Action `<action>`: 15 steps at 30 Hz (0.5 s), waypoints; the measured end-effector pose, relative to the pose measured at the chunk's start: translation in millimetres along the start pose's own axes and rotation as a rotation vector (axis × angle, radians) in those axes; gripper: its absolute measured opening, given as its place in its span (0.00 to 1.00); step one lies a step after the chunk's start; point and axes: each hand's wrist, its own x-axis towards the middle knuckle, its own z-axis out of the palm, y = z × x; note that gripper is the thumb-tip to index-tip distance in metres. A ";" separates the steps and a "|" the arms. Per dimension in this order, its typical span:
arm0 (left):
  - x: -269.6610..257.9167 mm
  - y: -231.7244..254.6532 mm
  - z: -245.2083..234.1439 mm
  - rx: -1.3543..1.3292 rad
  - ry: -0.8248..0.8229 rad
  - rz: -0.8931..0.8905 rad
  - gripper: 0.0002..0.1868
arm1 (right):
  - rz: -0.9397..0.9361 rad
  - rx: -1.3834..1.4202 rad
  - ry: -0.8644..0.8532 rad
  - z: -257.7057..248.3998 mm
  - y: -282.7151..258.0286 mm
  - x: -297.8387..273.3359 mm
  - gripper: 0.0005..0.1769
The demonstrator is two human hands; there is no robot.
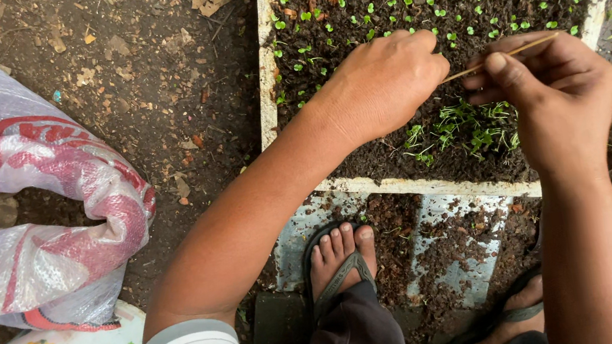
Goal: The person thins seedlings by using a small stick to lift unwanted sprouts and their roots from a soil tray, collecting the thinned plants in one hand.
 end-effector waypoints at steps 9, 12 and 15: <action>0.4 -2.8 4.4 0.007 0.020 0.003 0.04 | 0.005 0.023 -0.006 0.9 0.6 1.9 0.02; 1.8 -1.4 2.6 0.012 0.005 0.007 0.03 | 0.002 -0.007 -0.018 0.4 5.3 3.2 0.02; 0.8 -0.8 2.2 0.005 0.000 0.001 0.03 | 0.009 0.015 -0.010 -0.3 12.9 4.3 0.02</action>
